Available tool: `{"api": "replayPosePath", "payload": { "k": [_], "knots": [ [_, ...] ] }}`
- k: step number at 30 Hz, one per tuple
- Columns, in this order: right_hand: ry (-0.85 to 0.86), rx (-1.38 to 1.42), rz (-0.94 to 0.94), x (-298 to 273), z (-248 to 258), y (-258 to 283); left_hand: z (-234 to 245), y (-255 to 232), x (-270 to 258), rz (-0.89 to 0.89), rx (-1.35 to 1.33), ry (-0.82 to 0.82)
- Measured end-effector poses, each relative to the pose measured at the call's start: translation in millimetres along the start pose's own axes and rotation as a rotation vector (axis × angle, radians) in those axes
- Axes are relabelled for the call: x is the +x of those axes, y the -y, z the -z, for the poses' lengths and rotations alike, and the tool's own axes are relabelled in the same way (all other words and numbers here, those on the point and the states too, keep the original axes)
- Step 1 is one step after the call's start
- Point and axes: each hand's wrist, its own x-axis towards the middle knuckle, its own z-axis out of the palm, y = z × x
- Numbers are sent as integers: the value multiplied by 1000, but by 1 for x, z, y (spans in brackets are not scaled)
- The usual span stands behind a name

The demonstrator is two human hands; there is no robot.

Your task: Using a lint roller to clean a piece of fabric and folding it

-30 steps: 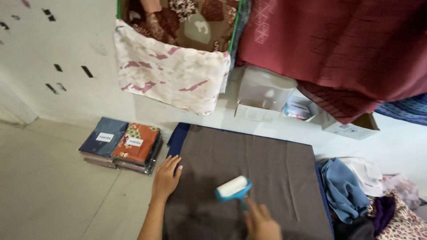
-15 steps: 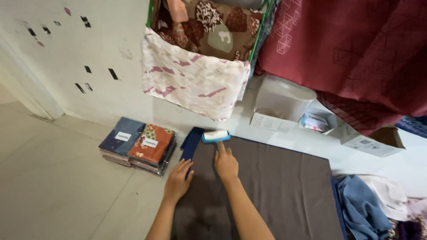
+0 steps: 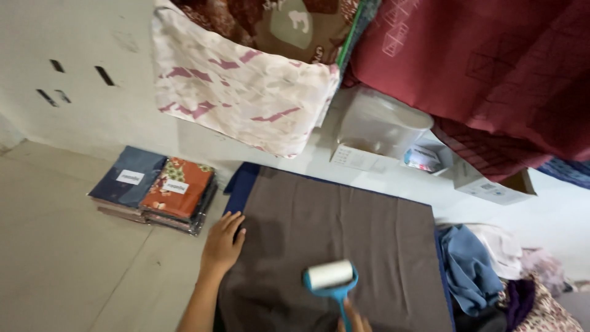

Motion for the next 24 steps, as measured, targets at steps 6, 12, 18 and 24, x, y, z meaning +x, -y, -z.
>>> {"api": "replayPosePath", "payload": {
  "k": [6,12,18,24],
  "knots": [
    [542,-103,36,154,-40,111,27,-22,3,123,-20,164],
    [410,-153,80,214,-126,153,33,-33,5,126,66,71],
    [535,-7,55,147,-26,120,12,-7,0,7,41,41],
    [176,-10,-199,14,95,80,24,-17,0,-24,-24,-22]
  ]
}}
